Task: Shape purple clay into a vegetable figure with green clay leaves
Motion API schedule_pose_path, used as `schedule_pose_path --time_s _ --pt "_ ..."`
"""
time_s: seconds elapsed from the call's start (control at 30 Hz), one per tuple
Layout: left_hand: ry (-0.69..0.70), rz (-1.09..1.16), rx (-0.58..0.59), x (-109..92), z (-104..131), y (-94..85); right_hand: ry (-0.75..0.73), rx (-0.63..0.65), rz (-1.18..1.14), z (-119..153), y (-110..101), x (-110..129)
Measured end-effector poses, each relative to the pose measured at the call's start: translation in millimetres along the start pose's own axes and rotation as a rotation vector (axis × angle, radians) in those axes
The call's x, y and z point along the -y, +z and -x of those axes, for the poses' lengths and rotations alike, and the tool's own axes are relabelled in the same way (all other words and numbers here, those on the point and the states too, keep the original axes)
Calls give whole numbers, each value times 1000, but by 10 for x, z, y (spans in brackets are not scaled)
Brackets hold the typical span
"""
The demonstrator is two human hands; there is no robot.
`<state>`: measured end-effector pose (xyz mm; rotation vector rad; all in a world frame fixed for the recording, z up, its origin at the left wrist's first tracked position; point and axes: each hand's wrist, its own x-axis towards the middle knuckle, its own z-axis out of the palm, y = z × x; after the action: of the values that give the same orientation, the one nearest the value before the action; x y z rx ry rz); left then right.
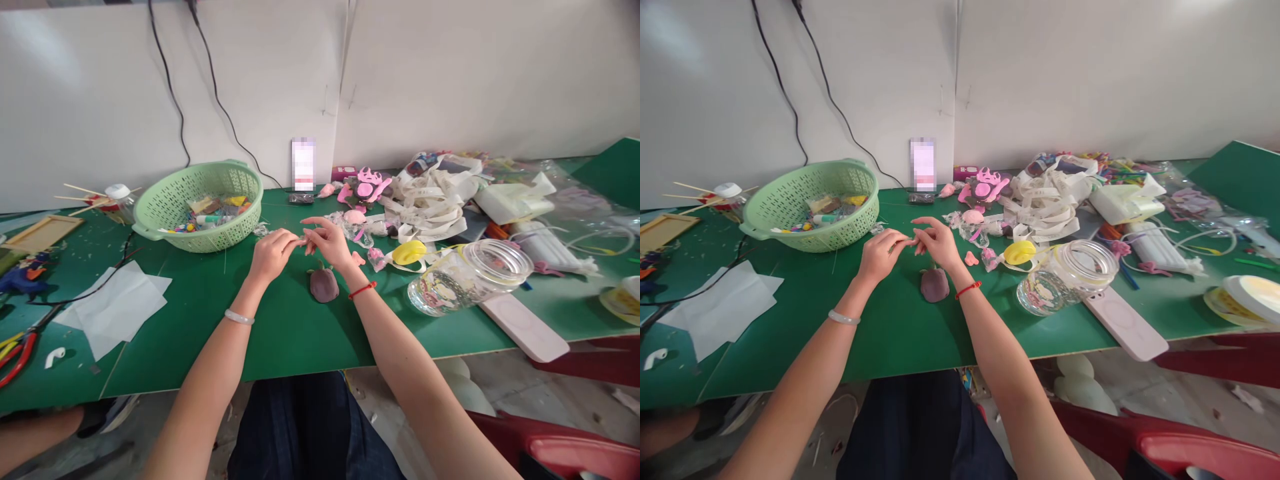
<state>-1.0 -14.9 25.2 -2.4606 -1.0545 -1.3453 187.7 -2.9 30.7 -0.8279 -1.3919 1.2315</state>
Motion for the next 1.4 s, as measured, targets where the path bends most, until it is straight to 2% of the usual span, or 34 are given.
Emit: schedule_pose_path --time_s 0.13,0.27,0.47,0.6,0.93,1.2,1.4 --pt "-177 57 -13 30 25 -18 -42 -138 -45 -27 -94 17" --pt "-346 137 -7 93 46 -7 -30 -179 -100 -43 -168 -20" --pt "-444 227 -82 226 52 -25 -1 -257 -96 -87 -375 -173" --pt "-452 254 -92 276 57 -28 31 -272 13 -113 -469 -209" --pt "-434 289 -100 325 70 15 -23 -341 109 -108 -406 -167" --pt "-495 294 -80 290 72 22 17 -328 18 -130 -398 -181" --pt "-517 206 -83 266 58 -12 18 -346 79 -110 -365 -152"
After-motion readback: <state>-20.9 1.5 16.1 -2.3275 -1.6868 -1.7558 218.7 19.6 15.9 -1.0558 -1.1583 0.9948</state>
